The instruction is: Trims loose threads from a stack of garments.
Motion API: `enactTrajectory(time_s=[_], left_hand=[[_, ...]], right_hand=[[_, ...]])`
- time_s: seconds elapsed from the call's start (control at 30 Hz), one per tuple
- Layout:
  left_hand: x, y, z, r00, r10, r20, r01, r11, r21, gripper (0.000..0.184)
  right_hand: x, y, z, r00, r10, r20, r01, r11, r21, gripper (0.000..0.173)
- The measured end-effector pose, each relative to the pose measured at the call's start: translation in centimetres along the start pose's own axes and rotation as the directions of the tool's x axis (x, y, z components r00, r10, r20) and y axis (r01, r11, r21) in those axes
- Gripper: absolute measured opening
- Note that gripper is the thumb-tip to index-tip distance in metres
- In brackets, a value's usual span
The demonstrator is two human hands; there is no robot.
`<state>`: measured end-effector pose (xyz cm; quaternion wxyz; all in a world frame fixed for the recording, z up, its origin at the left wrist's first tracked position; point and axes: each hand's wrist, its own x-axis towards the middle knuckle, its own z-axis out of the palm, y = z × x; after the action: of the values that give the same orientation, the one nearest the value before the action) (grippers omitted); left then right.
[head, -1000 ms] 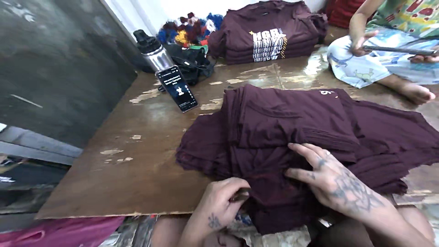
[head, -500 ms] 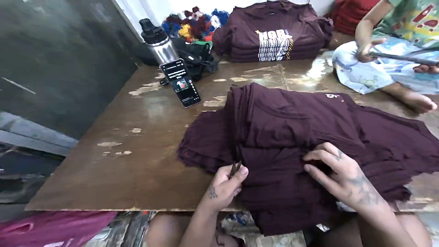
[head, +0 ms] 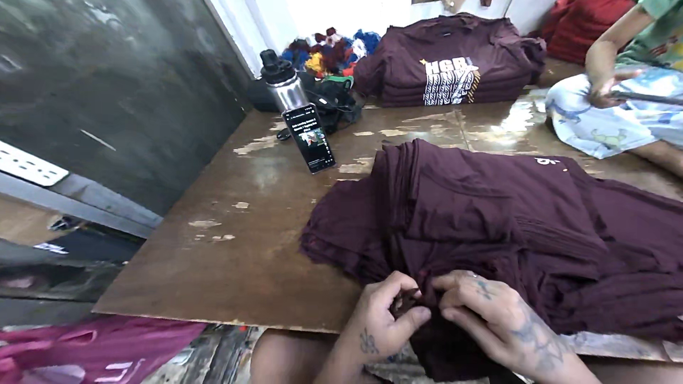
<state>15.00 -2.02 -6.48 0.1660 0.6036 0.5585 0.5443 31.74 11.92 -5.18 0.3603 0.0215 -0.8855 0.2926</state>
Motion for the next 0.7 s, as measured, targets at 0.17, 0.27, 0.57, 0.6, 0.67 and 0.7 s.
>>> enactTrajectory(time_s=[0.17, 0.27, 0.57, 0.6, 0.67, 0.7], left_hand=[[1.8, 1.1, -0.9, 0.99, 0.112, 0.087, -0.121, 0.987, 0.109, 0.022], [3.0, 1.5, -1.1, 0.98, 0.108, 0.169, -0.126, 0.987, 0.101, 0.031], [2.9, 2.7, -1.1, 0.97, 0.16, 0.181, -0.209, 0.933, 0.293, 0.024], [3.0, 2.7, -1.2, 0.97, 0.177, 0.167, -0.22, 0.932, 0.287, 0.018], [3.4, 2.8, -1.7, 0.975, 0.18, 0.132, -0.206, 0.954, 0.218, 0.025], [3.6, 2.7, -1.9, 0.978, 0.176, 0.113, -0.194, 0.965, 0.177, 0.029]], right_hand=[[-1.6, 0.1, -0.7, 1.0, -0.006, -0.021, 0.007, 0.998, 0.058, 0.023], [-2.2, -0.6, -0.7, 0.996, 0.022, -0.088, -0.013, 0.995, 0.096, 0.018], [-3.1, -2.9, -1.7, 0.981, 0.014, -0.195, -0.011, 1.0, 0.015, 0.014], [-2.9, -3.0, -1.6, 0.985, -0.034, -0.17, 0.035, 0.999, 0.001, 0.014], [-2.2, -2.9, -1.3, 0.982, -0.147, -0.117, 0.151, 0.988, 0.032, 0.014], [-1.8, -2.8, -1.1, 0.977, -0.19, -0.098, 0.198, 0.977, 0.074, 0.015]])
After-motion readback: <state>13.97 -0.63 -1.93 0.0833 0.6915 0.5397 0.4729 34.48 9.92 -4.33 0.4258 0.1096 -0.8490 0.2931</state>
